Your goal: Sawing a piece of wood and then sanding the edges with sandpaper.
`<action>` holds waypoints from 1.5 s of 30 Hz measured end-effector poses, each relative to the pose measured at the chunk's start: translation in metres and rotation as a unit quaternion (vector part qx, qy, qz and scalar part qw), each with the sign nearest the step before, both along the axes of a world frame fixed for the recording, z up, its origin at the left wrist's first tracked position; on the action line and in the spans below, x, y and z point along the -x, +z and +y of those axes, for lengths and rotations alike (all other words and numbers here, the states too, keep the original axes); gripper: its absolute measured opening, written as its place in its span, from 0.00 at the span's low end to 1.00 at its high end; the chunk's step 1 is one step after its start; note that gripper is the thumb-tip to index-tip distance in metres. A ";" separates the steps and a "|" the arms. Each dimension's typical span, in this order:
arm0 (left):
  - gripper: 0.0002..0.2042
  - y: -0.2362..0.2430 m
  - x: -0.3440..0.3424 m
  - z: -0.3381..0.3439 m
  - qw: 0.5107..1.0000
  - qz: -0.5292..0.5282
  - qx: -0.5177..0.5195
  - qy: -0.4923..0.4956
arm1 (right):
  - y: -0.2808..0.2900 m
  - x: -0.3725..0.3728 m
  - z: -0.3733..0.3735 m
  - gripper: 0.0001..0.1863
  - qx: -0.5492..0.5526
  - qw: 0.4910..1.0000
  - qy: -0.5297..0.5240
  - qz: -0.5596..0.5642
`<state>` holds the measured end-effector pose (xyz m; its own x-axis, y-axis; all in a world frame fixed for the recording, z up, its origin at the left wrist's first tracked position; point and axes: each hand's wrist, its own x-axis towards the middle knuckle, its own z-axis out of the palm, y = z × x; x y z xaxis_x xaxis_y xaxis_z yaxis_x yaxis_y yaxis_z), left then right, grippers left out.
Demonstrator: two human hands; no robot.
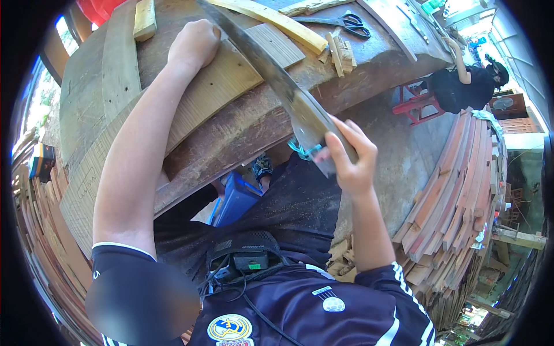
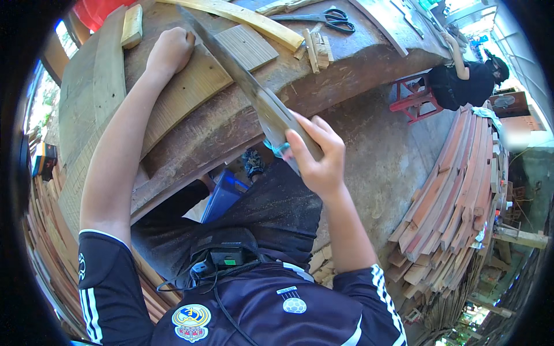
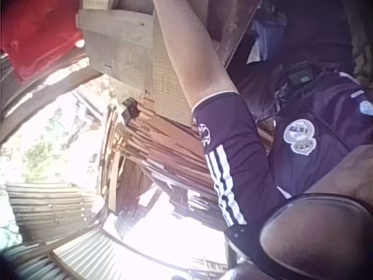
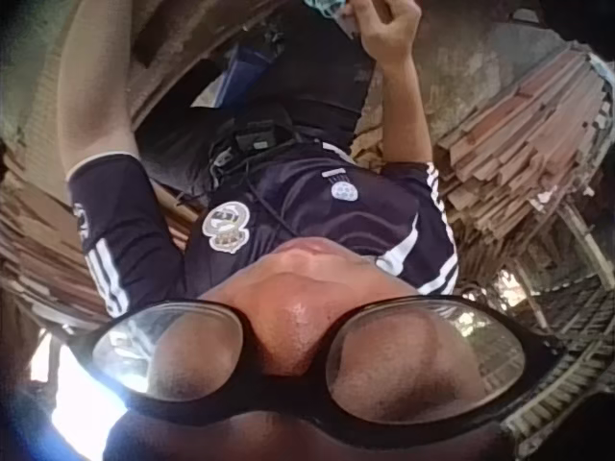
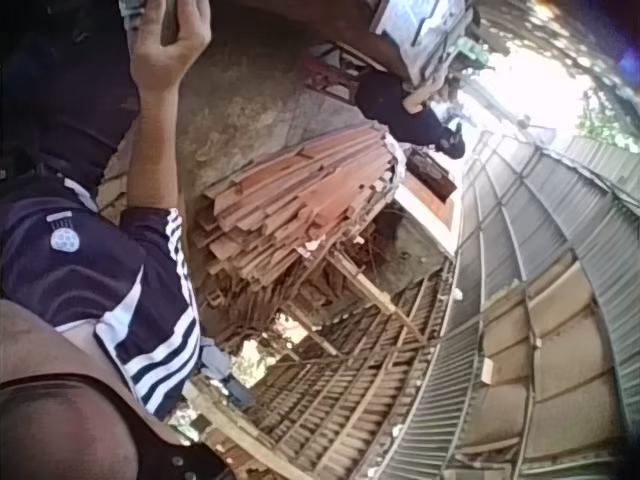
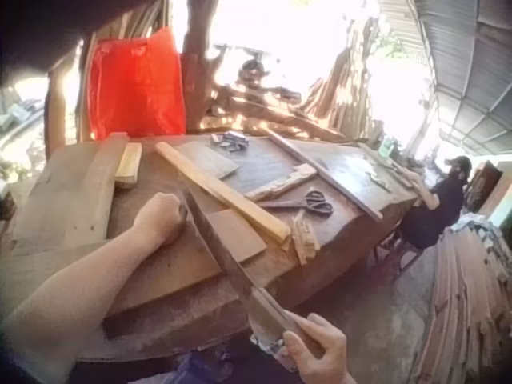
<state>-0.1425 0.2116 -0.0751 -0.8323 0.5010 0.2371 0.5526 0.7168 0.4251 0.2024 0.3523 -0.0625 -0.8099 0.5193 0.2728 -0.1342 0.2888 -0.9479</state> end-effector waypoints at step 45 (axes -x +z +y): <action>0.14 0.002 -0.012 0.003 0.992 0.095 0.074 -0.028 | 0.011 -0.008 0.002 0.18 -0.244 0.969 0.034 -0.007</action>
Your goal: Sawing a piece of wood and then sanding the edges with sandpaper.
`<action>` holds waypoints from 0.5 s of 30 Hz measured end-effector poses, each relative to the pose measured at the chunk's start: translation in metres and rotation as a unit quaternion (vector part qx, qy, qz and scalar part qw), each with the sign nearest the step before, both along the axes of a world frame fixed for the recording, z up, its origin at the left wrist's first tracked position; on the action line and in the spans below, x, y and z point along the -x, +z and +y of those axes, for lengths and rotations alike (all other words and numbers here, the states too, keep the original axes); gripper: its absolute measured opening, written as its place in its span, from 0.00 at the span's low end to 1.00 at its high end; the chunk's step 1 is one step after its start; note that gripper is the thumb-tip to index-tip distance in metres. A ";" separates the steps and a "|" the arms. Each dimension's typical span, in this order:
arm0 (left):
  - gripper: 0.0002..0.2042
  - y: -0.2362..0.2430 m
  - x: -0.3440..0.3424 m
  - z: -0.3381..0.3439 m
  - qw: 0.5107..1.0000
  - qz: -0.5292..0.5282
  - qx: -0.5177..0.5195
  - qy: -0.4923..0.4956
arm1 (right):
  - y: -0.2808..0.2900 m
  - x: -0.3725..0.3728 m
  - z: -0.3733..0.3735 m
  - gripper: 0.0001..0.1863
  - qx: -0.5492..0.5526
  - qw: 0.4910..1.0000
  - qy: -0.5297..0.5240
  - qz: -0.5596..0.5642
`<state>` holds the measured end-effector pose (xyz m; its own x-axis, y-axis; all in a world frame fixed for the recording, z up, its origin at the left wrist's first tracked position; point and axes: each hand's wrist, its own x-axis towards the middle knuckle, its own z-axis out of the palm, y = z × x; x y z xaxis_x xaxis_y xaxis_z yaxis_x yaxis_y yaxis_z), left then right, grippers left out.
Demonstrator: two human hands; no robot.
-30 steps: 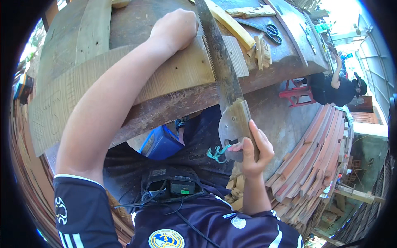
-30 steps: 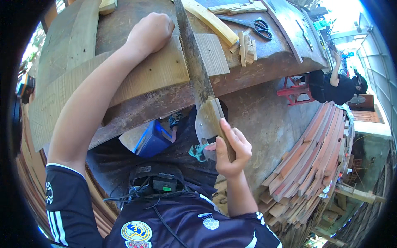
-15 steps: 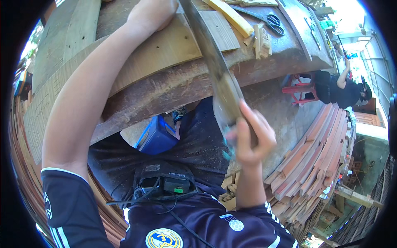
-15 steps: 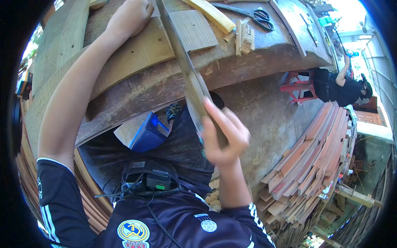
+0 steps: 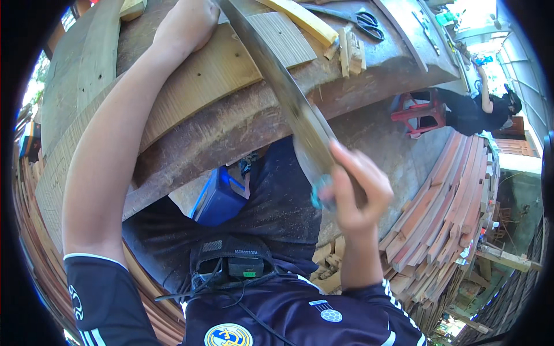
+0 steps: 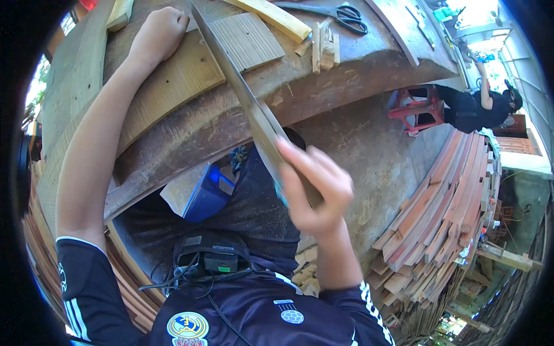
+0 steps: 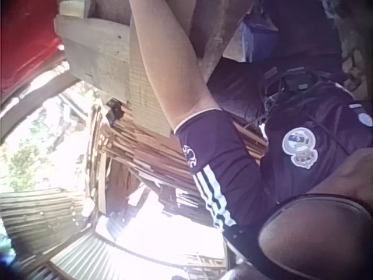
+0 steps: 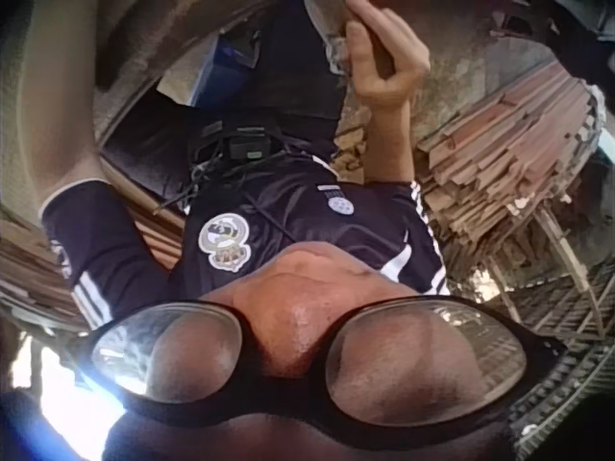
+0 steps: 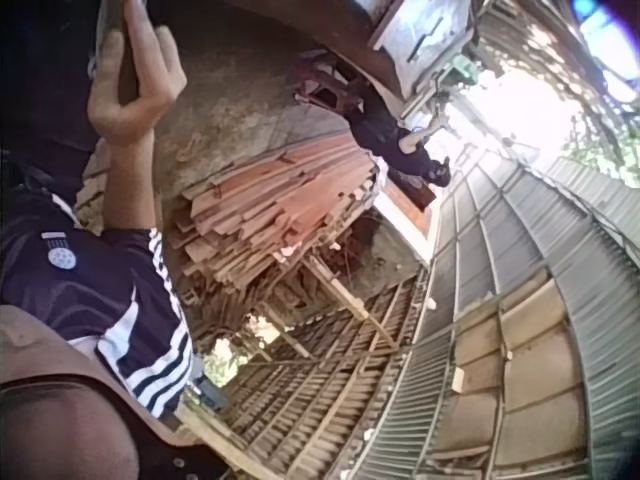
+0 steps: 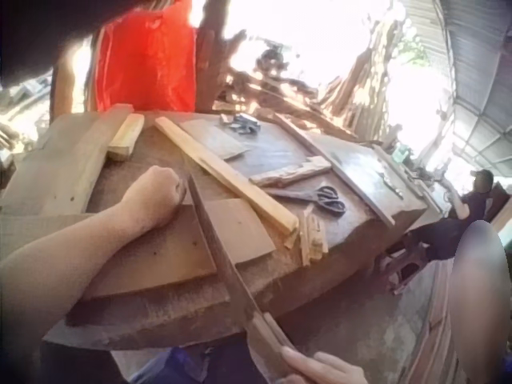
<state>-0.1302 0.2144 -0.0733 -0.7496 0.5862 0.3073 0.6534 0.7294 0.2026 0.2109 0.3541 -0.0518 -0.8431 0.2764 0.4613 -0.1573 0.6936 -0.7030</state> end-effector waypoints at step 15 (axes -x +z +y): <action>0.15 0.010 -0.008 0.003 0.996 -0.032 -0.068 0.051 | 0.009 -0.056 0.012 0.17 0.232 0.972 -0.036 -0.012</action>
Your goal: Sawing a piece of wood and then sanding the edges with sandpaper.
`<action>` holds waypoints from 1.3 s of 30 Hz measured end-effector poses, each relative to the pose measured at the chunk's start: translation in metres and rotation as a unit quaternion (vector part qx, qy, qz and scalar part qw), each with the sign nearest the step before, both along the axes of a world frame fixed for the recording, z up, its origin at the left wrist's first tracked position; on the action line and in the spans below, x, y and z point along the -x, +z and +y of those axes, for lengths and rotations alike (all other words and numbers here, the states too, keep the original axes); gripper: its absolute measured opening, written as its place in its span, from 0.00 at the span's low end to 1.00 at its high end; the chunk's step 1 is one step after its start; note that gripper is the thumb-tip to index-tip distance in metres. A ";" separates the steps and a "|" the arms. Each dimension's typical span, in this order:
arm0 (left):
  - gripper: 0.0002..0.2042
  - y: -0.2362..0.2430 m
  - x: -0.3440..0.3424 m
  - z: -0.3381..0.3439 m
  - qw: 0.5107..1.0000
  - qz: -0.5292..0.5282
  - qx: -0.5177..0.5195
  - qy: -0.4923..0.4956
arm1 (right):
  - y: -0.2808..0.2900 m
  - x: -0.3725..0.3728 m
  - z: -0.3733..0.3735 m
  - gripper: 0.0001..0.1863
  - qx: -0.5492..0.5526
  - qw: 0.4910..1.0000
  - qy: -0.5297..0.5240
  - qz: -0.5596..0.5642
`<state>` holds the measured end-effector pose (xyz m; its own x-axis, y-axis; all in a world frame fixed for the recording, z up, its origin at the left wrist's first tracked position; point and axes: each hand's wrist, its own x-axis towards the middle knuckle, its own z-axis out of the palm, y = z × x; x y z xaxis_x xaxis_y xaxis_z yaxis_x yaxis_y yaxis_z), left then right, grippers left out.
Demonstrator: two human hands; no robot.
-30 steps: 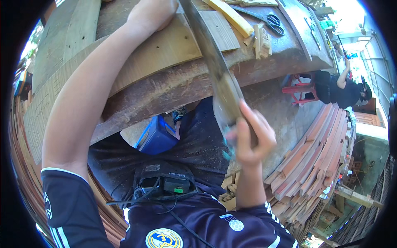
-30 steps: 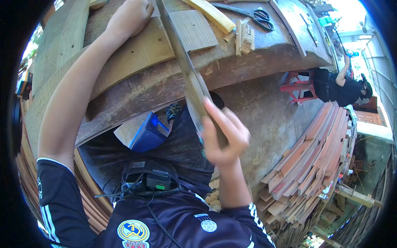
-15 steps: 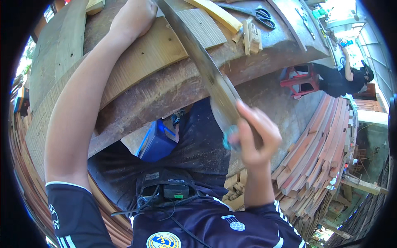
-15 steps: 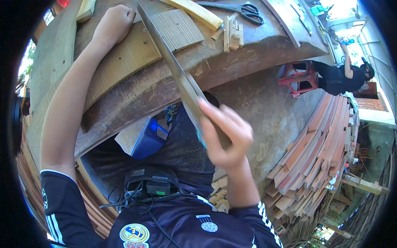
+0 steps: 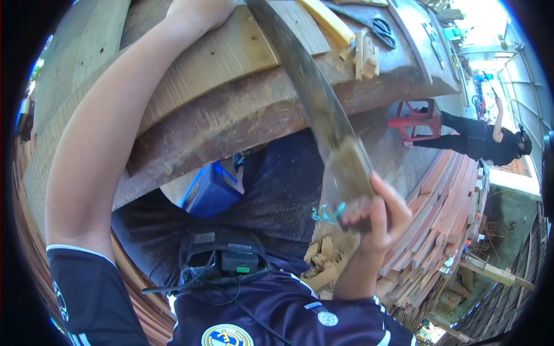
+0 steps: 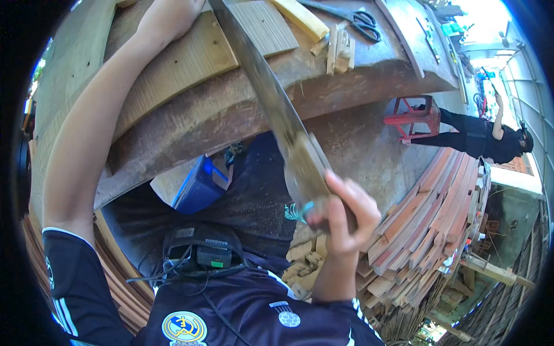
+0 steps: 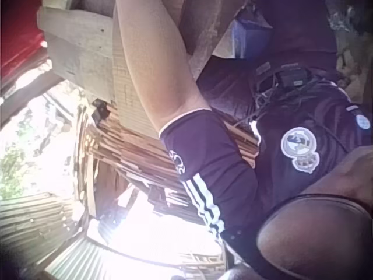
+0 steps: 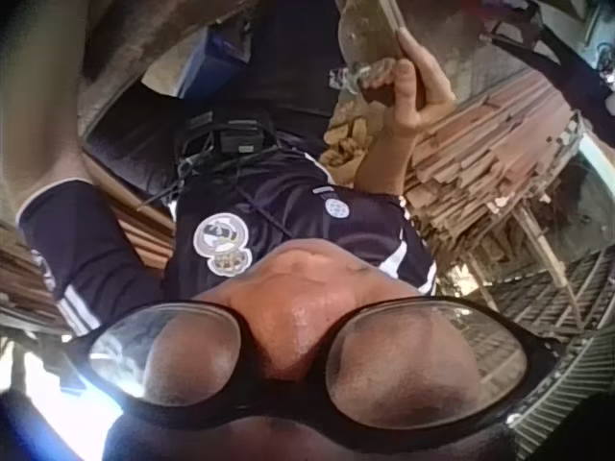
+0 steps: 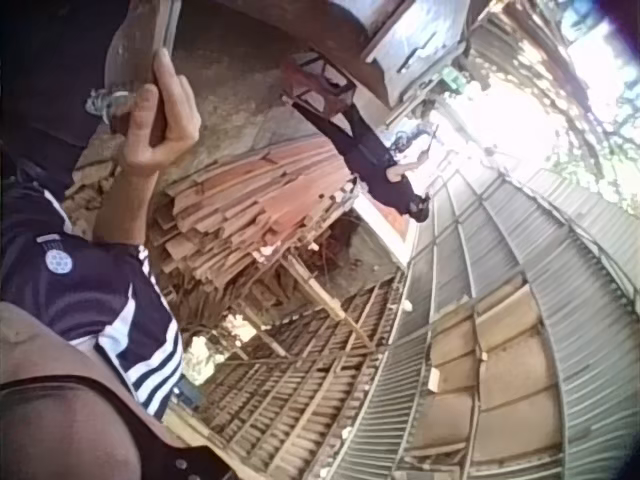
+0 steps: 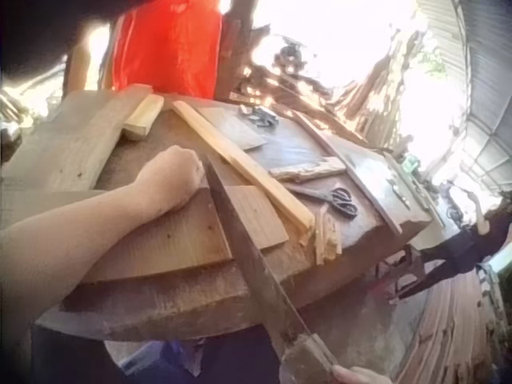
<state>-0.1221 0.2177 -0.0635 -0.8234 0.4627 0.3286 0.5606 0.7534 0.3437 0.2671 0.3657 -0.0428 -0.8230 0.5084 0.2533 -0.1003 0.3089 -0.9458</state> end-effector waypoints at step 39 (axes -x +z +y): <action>0.14 -0.005 0.017 -0.008 0.996 0.074 0.040 -0.012 | 0.013 0.045 -0.002 0.16 -0.067 0.997 0.010 -0.043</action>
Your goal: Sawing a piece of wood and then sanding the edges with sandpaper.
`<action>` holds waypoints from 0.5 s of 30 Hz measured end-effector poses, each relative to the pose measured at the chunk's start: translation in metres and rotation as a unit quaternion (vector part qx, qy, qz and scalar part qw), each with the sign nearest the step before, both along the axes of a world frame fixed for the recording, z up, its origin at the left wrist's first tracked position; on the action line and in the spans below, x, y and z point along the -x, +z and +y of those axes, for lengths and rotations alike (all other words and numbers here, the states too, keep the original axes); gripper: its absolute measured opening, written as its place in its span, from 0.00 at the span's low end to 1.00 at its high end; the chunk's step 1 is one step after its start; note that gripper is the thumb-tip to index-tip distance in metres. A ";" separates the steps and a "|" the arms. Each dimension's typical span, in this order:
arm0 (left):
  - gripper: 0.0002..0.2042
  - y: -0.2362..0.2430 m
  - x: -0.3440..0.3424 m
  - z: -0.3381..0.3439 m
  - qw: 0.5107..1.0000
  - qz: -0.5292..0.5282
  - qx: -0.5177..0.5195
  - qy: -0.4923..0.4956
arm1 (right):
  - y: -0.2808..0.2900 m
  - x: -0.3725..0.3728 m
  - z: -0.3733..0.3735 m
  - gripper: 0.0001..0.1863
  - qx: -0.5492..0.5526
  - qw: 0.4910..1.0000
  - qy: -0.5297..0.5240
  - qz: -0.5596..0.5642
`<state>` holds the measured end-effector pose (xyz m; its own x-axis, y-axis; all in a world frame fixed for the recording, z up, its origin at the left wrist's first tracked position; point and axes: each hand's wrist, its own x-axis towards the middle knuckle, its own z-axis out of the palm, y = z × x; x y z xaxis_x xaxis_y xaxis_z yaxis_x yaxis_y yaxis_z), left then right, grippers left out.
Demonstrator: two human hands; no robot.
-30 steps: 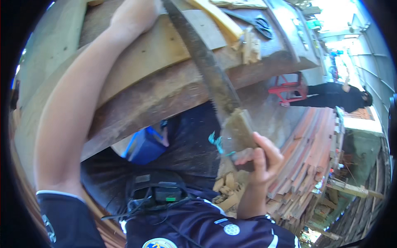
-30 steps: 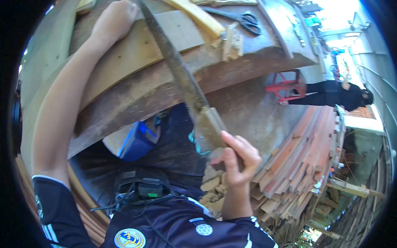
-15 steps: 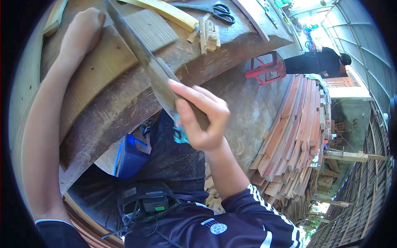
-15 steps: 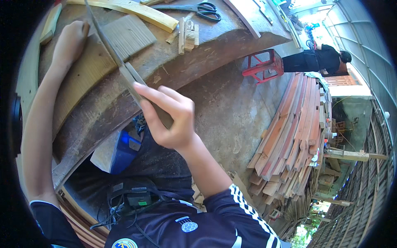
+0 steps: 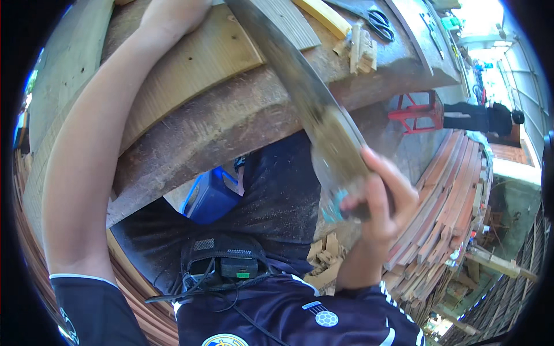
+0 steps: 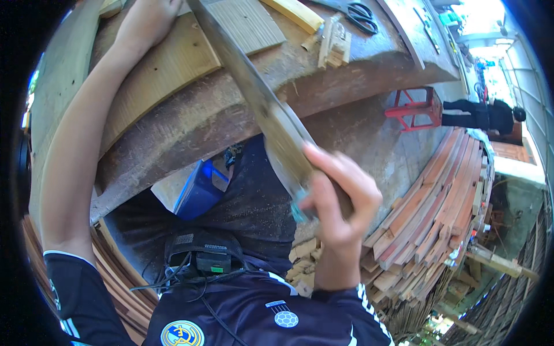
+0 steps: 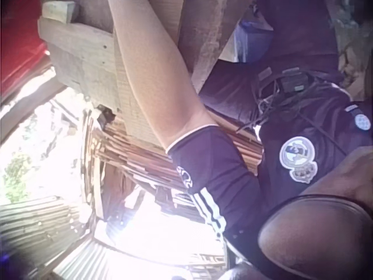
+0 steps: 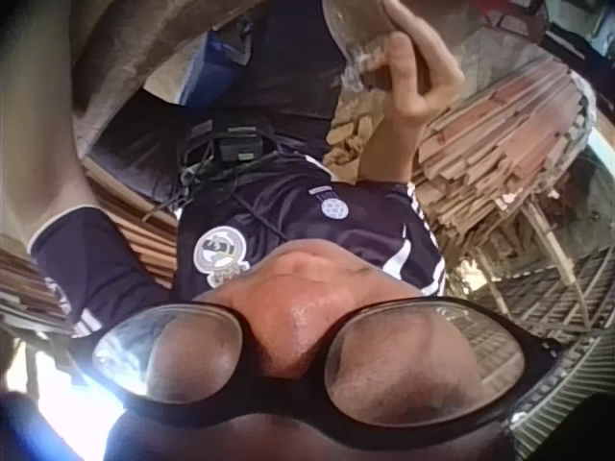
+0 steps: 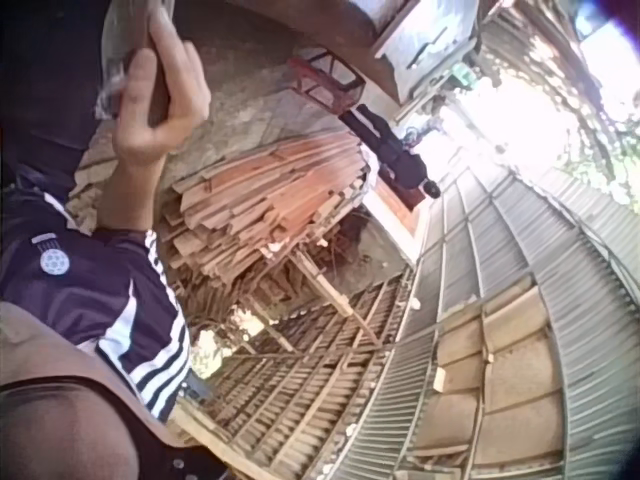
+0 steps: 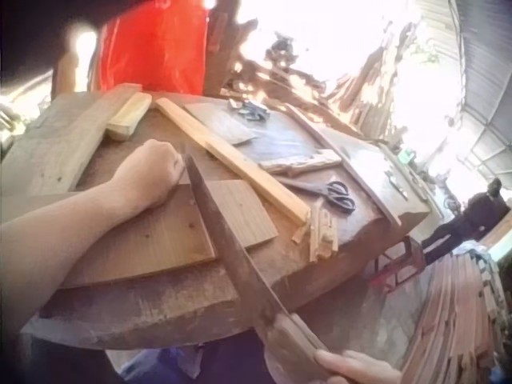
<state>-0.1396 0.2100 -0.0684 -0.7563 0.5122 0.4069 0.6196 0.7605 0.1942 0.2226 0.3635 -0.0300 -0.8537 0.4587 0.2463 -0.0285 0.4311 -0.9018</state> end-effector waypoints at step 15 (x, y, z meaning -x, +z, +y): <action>0.17 -0.009 0.012 0.011 0.985 0.108 0.100 -0.089 | -0.038 0.054 -0.010 0.17 -0.104 0.990 -0.001 0.097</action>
